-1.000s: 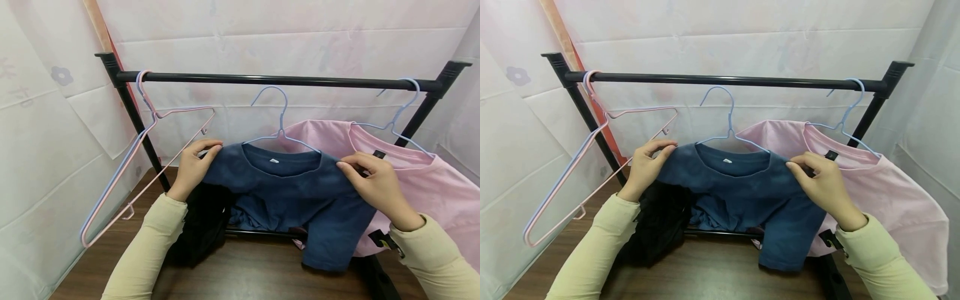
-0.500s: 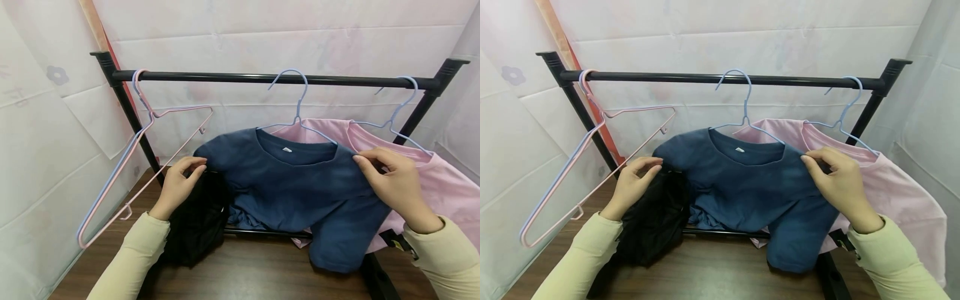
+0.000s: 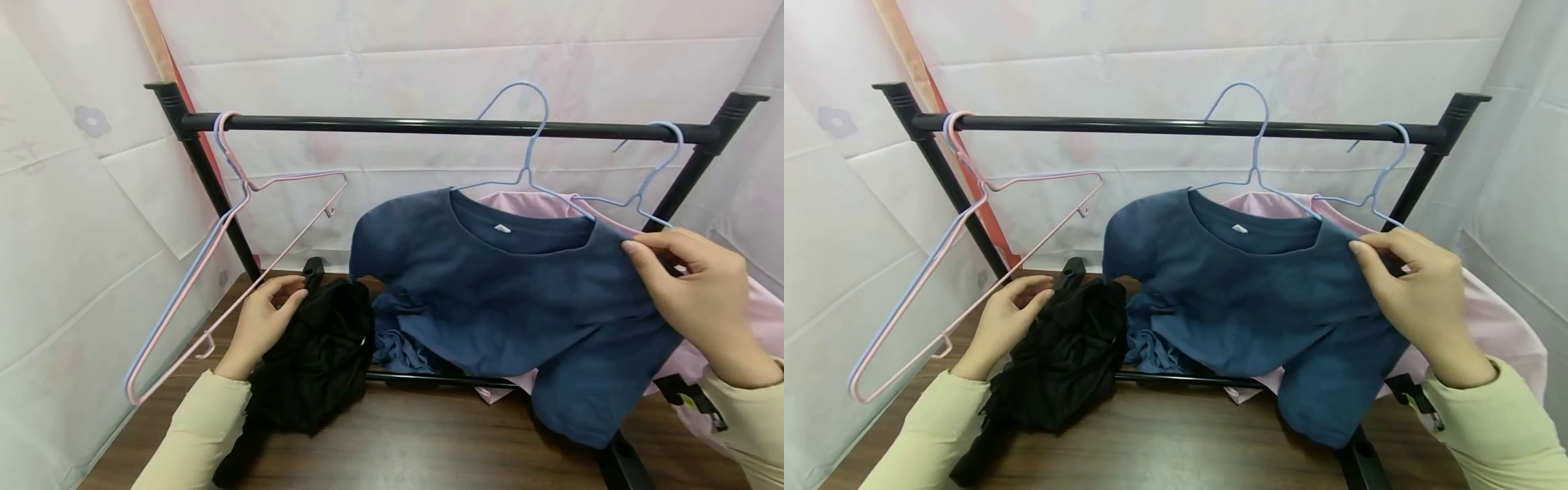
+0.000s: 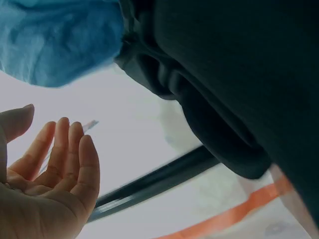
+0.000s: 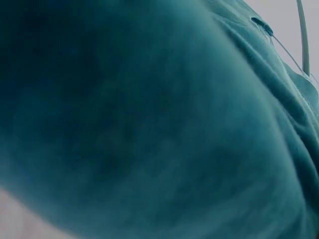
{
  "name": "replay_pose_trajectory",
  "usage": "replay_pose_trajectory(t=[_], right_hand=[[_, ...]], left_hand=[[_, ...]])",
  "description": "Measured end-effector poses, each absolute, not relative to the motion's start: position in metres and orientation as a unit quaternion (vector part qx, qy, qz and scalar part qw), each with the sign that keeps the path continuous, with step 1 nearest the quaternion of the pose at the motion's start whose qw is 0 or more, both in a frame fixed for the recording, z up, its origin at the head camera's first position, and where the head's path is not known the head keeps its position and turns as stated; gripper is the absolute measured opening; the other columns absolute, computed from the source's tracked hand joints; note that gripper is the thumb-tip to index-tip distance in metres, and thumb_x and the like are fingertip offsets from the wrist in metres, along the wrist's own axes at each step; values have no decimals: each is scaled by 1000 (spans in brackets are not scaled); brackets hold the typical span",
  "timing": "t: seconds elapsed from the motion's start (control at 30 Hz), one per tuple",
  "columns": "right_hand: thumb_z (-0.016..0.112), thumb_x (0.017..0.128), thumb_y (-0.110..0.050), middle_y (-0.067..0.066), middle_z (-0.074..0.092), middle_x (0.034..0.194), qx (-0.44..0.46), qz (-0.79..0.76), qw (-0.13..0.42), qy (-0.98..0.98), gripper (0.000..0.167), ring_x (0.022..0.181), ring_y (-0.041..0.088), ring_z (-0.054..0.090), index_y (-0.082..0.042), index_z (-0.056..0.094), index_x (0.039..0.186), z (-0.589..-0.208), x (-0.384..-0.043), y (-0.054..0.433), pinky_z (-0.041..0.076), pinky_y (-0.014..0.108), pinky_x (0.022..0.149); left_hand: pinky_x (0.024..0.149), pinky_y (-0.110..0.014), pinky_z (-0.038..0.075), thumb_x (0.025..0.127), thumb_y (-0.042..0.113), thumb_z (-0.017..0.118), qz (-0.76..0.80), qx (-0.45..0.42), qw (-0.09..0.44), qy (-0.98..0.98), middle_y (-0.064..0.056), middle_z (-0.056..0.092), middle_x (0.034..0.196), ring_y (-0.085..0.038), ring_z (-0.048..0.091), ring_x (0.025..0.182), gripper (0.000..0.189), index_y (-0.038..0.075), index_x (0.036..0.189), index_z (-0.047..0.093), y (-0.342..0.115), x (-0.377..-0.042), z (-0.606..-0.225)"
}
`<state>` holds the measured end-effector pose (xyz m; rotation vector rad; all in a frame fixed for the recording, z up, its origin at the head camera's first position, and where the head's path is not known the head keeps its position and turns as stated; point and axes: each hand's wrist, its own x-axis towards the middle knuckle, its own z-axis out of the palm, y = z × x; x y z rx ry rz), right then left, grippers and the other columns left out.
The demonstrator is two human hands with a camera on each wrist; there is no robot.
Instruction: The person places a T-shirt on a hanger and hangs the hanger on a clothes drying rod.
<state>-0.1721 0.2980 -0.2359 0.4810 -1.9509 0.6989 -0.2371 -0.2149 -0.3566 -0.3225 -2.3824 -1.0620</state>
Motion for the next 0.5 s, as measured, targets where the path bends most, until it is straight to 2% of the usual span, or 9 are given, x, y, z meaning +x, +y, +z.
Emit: replay_pose_trajectory(t=[0.03,0.1,0.17,0.27,0.37,0.5], right_hand=[[72,85,0,-41,53,88,192,283,487,-804,9,71,-18,45,9,73,87,-235,-172,301,35,4,70],[71,86,-1,-43,51,87,180,272,488,-810,11,71,-19,45,9,73,88,-233,-170,306,35,3,70],[71,86,-2,-42,51,86,163,274,491,-811,11,71,-18,44,9,73,89,-231,-168,310,34,3,70],[70,87,-4,-40,52,84,148,284,489,-811,13,70,-16,44,9,72,91,-229,-165,316,33,5,69],[69,89,-4,-38,52,82,145,298,489,-807,16,69,-14,43,12,70,90,-227,-164,322,33,6,69],[68,90,-4,-40,50,81,143,298,498,-802,12,68,-16,42,8,71,86,-226,-166,335,33,3,69]], left_hand=[[77,-7,43,96,24,65,-390,-110,249,-880,-11,69,108,-9,62,92,33,7,124,65,-218,-236,-358],[78,-8,44,97,27,64,-388,-94,240,-885,-11,69,110,-17,63,96,36,8,127,63,-222,-236,-360],[80,-9,44,98,31,62,-384,-77,230,-891,-9,69,113,-17,63,100,37,10,129,61,-226,-235,-362],[78,-11,44,98,36,59,-373,-56,228,-898,-6,68,112,-5,60,96,36,14,127,60,-232,-233,-364],[74,-8,42,98,34,60,-380,-45,248,-890,-6,68,107,9,54,87,32,12,121,63,-237,-233,-365],[68,-5,41,94,23,66,-412,-32,300,-860,-3,67,93,14,51,75,23,5,108,65,-240,-235,-365]])
